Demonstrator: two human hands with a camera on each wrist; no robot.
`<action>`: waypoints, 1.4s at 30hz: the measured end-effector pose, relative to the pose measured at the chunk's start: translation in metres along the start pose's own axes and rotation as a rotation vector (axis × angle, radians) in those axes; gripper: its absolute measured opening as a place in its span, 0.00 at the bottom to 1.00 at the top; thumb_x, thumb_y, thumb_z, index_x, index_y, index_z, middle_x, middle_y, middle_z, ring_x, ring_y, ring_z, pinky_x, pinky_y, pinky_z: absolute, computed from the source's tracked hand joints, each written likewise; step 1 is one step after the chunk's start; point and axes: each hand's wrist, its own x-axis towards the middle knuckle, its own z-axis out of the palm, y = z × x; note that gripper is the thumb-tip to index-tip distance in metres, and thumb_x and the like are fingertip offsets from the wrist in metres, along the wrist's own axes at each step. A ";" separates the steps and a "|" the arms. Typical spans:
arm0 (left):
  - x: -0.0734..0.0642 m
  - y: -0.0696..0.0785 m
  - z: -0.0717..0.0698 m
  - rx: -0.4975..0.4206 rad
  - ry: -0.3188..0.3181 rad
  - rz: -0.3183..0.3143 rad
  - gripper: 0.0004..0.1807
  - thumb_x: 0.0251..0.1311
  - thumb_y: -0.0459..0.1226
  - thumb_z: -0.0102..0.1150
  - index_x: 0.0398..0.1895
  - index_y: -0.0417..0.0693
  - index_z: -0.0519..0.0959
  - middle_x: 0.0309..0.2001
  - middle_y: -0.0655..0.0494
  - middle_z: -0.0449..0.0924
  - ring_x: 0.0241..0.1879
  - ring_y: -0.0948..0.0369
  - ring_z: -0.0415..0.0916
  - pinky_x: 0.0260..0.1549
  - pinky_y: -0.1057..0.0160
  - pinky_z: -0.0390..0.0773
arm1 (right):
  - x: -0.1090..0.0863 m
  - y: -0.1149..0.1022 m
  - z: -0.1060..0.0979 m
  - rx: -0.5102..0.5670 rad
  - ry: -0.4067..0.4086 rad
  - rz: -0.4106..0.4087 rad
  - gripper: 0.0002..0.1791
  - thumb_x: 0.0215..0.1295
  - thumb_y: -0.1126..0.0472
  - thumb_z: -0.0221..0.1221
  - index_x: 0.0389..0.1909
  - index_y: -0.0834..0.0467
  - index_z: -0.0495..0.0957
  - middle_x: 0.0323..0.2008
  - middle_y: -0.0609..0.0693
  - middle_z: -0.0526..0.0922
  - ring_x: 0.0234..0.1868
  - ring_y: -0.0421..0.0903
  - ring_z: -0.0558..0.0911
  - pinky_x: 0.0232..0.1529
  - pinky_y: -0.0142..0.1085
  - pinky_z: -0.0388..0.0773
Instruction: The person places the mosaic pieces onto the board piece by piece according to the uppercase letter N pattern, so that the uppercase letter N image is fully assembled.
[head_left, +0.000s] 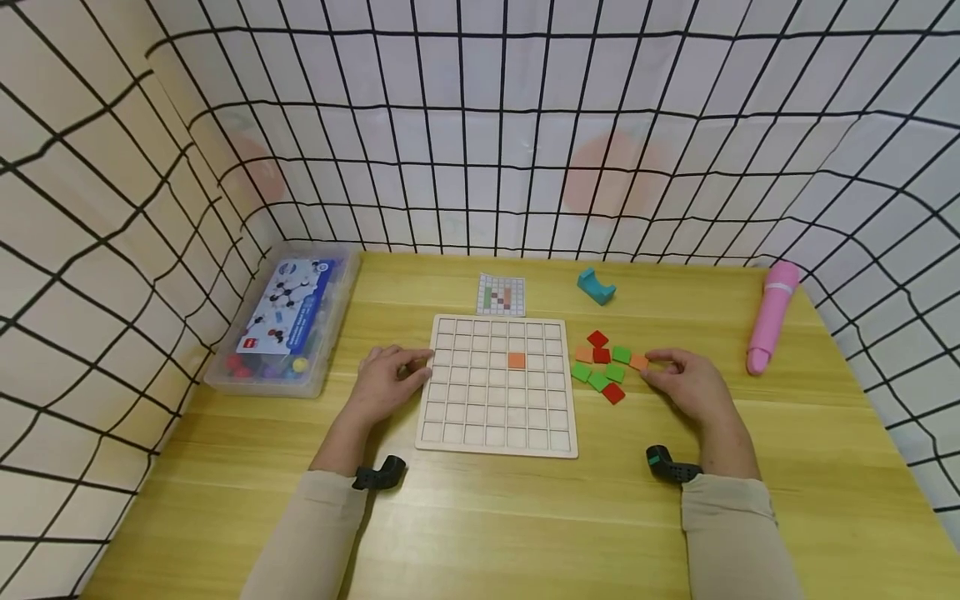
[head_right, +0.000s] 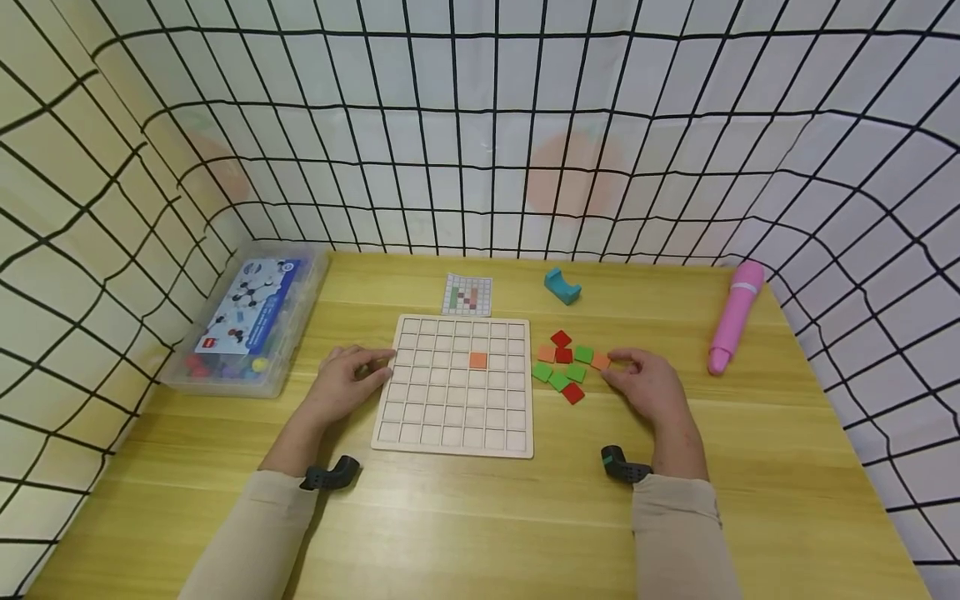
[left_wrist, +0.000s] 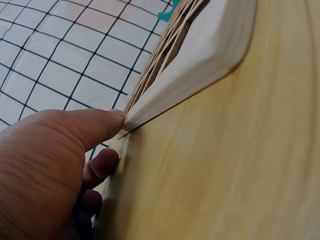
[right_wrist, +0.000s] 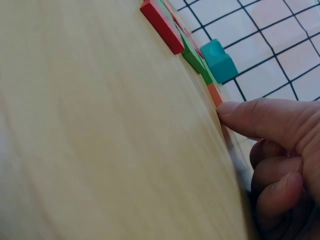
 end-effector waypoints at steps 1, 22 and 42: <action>0.000 0.000 0.000 0.000 0.000 0.000 0.19 0.69 0.45 0.63 0.62 0.57 0.83 0.41 0.56 0.82 0.42 0.55 0.67 0.51 0.49 0.60 | 0.000 0.000 0.001 0.007 0.003 0.002 0.31 0.71 0.41 0.60 0.66 0.57 0.76 0.39 0.53 0.76 0.39 0.49 0.73 0.40 0.39 0.68; 0.000 -0.001 0.003 -0.015 0.002 -0.008 0.19 0.68 0.45 0.65 0.61 0.58 0.83 0.42 0.57 0.83 0.42 0.56 0.66 0.48 0.52 0.59 | -0.004 0.004 0.002 0.056 0.026 -0.003 0.30 0.73 0.41 0.58 0.67 0.56 0.75 0.38 0.53 0.74 0.37 0.49 0.72 0.38 0.38 0.68; 0.000 0.002 0.000 -0.019 0.014 0.005 0.19 0.68 0.45 0.65 0.61 0.58 0.84 0.39 0.58 0.82 0.38 0.57 0.63 0.45 0.55 0.56 | -0.011 -0.042 0.003 0.079 0.033 -0.106 0.26 0.72 0.44 0.60 0.64 0.53 0.77 0.31 0.49 0.72 0.31 0.46 0.70 0.31 0.35 0.67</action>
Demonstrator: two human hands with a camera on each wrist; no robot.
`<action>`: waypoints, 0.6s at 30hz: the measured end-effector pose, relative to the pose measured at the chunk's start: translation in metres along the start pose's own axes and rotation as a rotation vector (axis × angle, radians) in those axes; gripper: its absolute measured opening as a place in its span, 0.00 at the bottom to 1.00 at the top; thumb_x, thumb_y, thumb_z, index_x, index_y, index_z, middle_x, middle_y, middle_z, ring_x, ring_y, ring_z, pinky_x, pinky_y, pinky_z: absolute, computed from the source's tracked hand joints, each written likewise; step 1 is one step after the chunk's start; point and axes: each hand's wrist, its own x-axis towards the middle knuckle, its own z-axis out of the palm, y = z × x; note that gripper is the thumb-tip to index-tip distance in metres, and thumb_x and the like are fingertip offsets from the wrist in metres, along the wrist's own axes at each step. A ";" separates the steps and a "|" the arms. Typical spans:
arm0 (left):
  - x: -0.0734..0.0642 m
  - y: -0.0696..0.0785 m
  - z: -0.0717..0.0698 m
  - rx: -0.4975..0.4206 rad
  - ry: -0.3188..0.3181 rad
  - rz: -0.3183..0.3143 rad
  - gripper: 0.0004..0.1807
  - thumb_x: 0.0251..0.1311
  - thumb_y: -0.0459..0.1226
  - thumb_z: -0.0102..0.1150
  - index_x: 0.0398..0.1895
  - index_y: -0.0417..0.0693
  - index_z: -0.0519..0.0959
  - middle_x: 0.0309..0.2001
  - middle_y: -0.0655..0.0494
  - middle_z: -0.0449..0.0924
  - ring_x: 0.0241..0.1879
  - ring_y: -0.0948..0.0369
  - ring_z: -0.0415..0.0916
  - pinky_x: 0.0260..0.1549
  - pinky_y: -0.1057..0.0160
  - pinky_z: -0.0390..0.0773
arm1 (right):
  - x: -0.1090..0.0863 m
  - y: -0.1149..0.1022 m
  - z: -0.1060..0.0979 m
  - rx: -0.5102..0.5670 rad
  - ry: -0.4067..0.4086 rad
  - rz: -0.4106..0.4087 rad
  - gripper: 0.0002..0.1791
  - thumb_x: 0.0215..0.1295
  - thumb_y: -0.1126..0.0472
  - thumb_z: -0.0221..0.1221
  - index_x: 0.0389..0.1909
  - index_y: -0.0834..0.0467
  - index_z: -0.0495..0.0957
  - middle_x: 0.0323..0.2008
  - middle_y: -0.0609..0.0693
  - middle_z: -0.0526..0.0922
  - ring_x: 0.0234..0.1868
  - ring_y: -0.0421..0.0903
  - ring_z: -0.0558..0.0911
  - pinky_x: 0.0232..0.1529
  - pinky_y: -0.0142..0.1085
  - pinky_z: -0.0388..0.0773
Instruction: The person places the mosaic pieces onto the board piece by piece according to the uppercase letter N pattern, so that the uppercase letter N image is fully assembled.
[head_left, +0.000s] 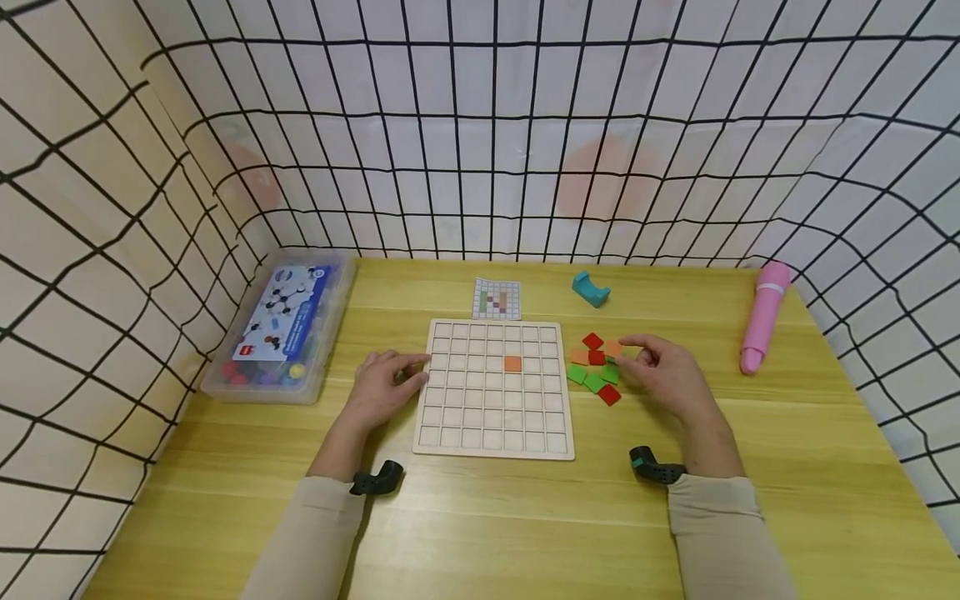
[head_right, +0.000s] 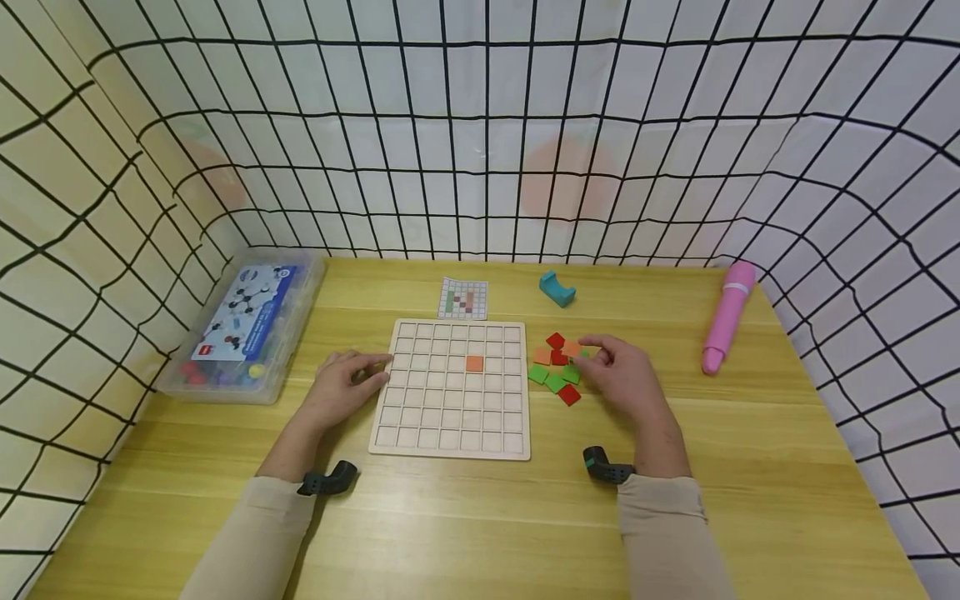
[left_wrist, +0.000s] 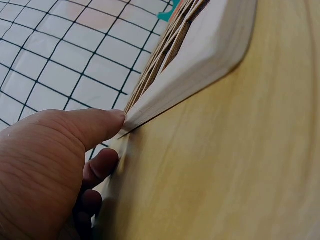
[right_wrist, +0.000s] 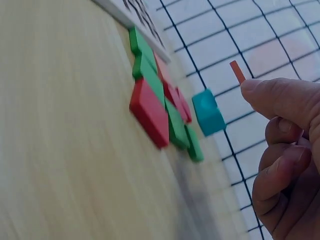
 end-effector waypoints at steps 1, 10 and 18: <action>0.000 0.000 0.000 0.000 0.002 0.002 0.19 0.68 0.45 0.65 0.61 0.58 0.84 0.39 0.58 0.82 0.38 0.57 0.63 0.45 0.54 0.56 | 0.000 -0.003 0.001 0.005 -0.004 0.000 0.25 0.72 0.45 0.61 0.64 0.53 0.77 0.31 0.49 0.72 0.30 0.46 0.70 0.31 0.35 0.67; -0.001 0.000 0.000 0.000 0.008 0.013 0.19 0.68 0.45 0.65 0.60 0.57 0.84 0.38 0.57 0.82 0.38 0.57 0.63 0.45 0.54 0.57 | -0.002 -0.022 0.015 -0.006 -0.016 -0.041 0.22 0.70 0.49 0.64 0.60 0.53 0.79 0.28 0.48 0.70 0.29 0.46 0.69 0.28 0.35 0.65; -0.001 0.001 -0.001 -0.003 0.007 0.009 0.19 0.68 0.45 0.65 0.61 0.57 0.84 0.38 0.57 0.82 0.38 0.56 0.63 0.46 0.54 0.57 | -0.002 -0.039 0.028 -0.008 -0.063 -0.064 0.21 0.70 0.52 0.65 0.60 0.55 0.80 0.27 0.49 0.69 0.28 0.47 0.69 0.25 0.33 0.62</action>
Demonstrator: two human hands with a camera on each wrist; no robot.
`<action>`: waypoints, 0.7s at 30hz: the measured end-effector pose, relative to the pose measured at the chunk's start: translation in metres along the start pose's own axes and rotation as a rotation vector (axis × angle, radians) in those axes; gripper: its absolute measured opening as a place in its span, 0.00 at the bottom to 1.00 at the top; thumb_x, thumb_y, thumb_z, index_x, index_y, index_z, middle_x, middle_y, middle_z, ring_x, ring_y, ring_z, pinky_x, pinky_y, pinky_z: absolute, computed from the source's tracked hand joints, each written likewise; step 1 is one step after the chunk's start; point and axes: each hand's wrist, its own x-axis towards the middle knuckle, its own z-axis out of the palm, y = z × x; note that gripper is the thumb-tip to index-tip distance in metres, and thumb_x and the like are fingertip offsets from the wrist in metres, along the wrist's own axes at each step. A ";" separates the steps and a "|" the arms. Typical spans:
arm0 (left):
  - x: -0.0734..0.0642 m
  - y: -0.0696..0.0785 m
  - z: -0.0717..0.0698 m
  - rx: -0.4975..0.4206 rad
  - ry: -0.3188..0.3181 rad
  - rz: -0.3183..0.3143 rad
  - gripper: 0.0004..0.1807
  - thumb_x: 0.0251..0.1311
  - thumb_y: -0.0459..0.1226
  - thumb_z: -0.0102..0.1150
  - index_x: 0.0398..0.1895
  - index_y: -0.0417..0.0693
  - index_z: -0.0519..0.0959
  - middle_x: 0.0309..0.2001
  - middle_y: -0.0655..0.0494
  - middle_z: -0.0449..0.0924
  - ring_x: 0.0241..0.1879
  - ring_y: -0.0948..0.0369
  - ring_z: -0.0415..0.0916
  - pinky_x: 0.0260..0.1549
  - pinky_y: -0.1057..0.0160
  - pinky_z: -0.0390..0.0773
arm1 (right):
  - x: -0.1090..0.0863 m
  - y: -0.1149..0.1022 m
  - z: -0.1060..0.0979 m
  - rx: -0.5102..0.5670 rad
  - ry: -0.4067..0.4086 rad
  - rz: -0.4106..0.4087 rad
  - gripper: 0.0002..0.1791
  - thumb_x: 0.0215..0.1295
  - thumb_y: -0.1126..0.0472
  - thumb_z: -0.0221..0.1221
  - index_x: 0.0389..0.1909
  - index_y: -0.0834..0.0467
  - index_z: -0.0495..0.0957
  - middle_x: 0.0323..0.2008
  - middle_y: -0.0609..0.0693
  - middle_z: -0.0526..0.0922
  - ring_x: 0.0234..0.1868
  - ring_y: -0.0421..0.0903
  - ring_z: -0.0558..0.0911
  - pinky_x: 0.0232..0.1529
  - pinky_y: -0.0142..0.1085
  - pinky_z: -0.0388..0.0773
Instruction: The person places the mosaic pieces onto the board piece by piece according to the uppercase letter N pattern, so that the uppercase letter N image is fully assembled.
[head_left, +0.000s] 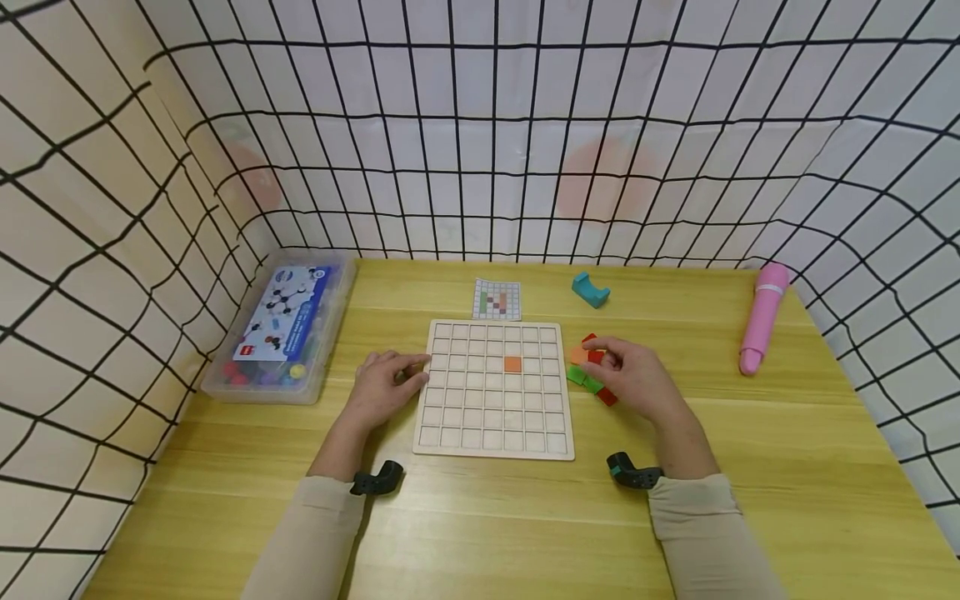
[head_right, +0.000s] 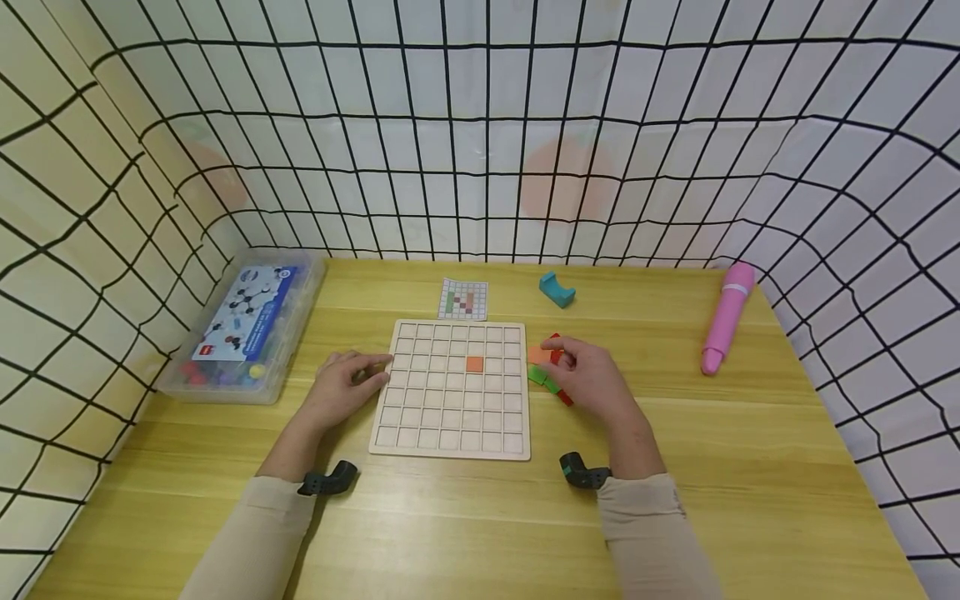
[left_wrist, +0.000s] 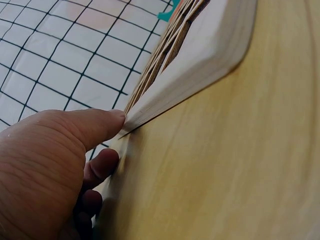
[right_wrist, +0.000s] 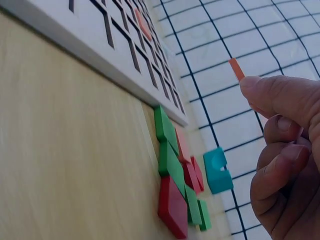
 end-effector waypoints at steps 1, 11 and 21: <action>0.000 0.000 0.000 0.000 -0.002 -0.003 0.19 0.68 0.45 0.64 0.61 0.57 0.84 0.38 0.57 0.82 0.38 0.57 0.63 0.46 0.54 0.57 | 0.000 -0.002 0.001 -0.006 -0.004 -0.007 0.20 0.70 0.53 0.65 0.60 0.55 0.80 0.27 0.49 0.69 0.27 0.46 0.69 0.25 0.33 0.62; 0.001 -0.002 0.002 0.002 -0.009 -0.008 0.19 0.68 0.45 0.65 0.61 0.57 0.83 0.38 0.58 0.81 0.38 0.57 0.63 0.45 0.54 0.56 | 0.001 -0.016 0.016 -0.055 -0.034 -0.059 0.17 0.69 0.52 0.65 0.56 0.52 0.83 0.26 0.47 0.68 0.30 0.47 0.69 0.32 0.36 0.64; 0.002 -0.004 0.003 0.014 0.002 0.002 0.18 0.68 0.45 0.65 0.60 0.58 0.84 0.38 0.58 0.82 0.38 0.57 0.64 0.45 0.55 0.58 | 0.004 -0.026 0.030 -0.050 -0.081 -0.120 0.16 0.68 0.55 0.66 0.54 0.53 0.84 0.22 0.46 0.68 0.23 0.45 0.66 0.25 0.33 0.61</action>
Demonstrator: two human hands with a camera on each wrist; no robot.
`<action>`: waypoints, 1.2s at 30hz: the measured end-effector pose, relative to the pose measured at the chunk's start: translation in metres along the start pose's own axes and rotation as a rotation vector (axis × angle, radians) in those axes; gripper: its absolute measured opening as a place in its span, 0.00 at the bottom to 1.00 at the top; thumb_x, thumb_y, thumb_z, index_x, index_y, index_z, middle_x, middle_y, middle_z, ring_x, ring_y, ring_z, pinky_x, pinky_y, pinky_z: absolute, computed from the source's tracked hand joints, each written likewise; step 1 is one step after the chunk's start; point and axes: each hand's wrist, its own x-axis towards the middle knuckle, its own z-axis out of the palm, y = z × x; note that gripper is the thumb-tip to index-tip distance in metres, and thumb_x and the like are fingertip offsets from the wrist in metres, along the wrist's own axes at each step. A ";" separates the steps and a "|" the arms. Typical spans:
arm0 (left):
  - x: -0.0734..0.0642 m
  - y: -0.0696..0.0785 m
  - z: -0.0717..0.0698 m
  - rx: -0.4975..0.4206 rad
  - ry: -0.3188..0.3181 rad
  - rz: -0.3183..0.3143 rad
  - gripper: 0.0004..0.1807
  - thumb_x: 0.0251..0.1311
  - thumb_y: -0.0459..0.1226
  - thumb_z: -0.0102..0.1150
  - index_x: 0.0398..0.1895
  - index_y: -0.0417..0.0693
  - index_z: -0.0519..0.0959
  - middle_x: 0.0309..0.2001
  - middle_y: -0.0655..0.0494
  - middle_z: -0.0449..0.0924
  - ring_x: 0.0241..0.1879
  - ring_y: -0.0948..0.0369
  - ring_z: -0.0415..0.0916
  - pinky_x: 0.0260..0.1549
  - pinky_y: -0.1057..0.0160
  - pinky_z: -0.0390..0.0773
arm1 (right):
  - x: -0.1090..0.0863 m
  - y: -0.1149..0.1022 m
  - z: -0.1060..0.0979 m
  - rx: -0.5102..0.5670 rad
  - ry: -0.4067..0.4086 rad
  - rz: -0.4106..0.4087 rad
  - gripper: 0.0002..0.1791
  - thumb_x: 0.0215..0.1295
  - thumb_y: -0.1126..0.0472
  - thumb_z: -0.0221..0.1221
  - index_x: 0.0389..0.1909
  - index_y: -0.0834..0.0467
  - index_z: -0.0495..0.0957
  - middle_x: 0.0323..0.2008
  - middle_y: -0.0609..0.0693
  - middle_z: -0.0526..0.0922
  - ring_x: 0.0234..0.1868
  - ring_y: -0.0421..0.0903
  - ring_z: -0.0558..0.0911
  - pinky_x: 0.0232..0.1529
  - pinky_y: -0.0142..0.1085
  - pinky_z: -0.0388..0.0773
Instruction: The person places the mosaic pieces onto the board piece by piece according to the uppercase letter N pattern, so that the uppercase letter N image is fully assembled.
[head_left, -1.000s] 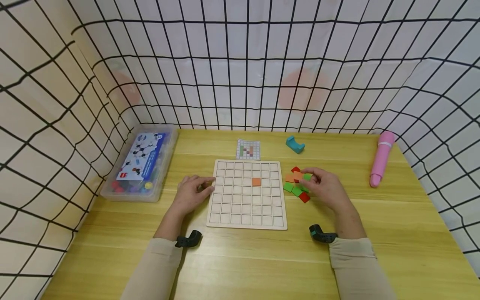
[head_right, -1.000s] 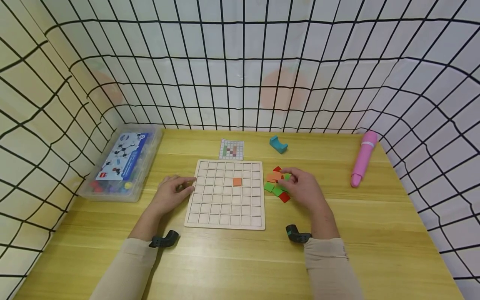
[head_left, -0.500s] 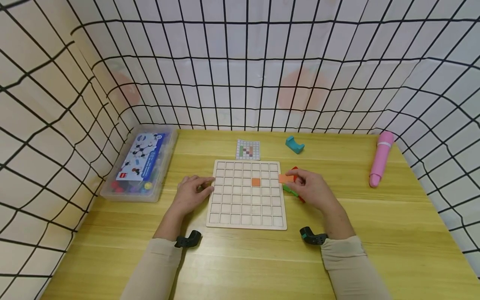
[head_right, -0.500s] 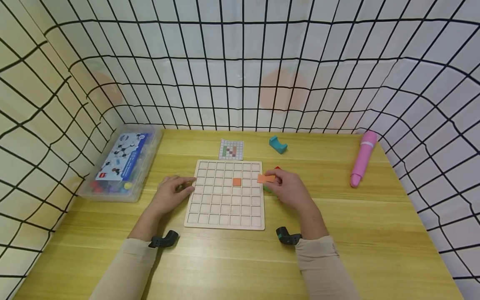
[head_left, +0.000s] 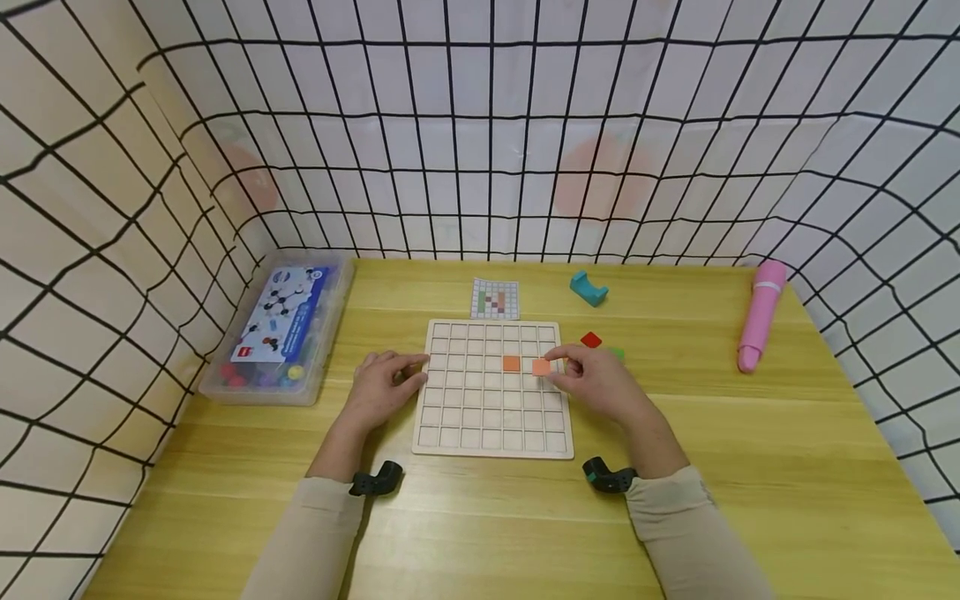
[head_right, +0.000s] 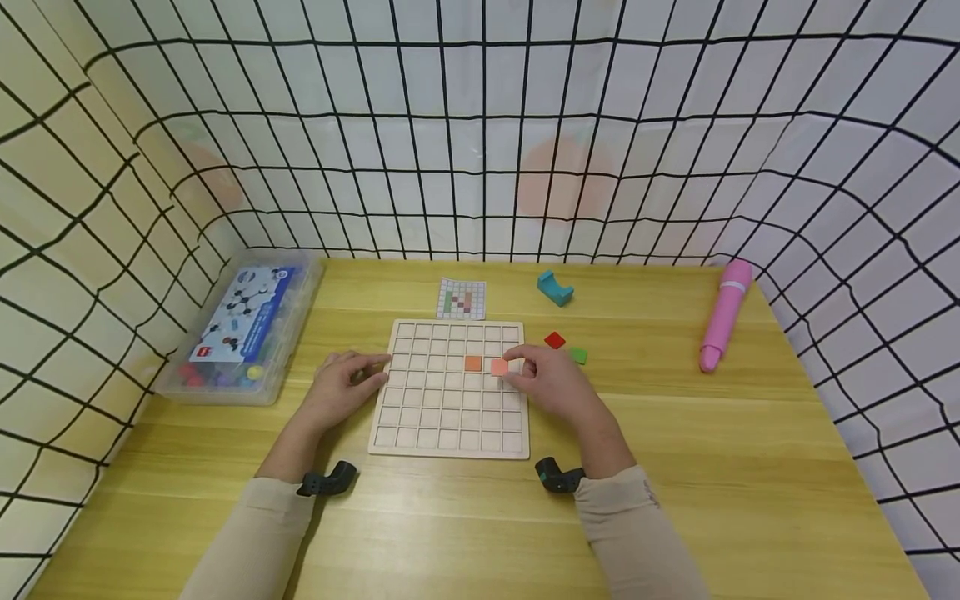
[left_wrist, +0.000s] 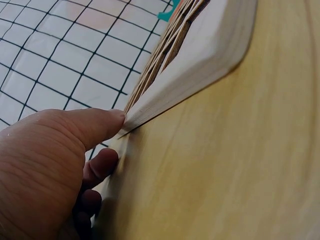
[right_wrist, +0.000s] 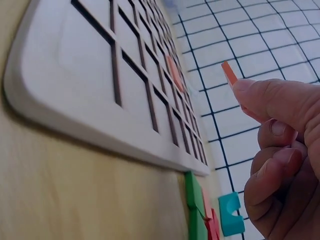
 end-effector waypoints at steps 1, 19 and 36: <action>0.000 0.000 0.000 0.001 0.001 0.000 0.18 0.68 0.45 0.65 0.60 0.58 0.84 0.38 0.58 0.82 0.38 0.57 0.64 0.45 0.55 0.58 | 0.001 -0.001 0.002 0.000 -0.003 -0.007 0.15 0.68 0.55 0.66 0.54 0.53 0.84 0.22 0.46 0.67 0.22 0.45 0.66 0.24 0.33 0.60; 0.000 0.000 0.000 -0.009 0.005 0.000 0.19 0.68 0.45 0.65 0.60 0.58 0.84 0.37 0.58 0.81 0.38 0.57 0.63 0.46 0.54 0.57 | 0.013 -0.013 0.035 -0.013 -0.080 -0.001 0.14 0.68 0.54 0.64 0.52 0.50 0.83 0.22 0.46 0.72 0.22 0.43 0.70 0.26 0.34 0.64; 0.000 -0.002 0.000 -0.006 0.006 0.003 0.19 0.68 0.45 0.65 0.60 0.58 0.84 0.36 0.58 0.81 0.38 0.57 0.63 0.47 0.53 0.57 | 0.015 -0.017 0.040 -0.064 -0.076 0.028 0.14 0.68 0.53 0.65 0.53 0.48 0.83 0.23 0.47 0.73 0.24 0.45 0.71 0.26 0.35 0.64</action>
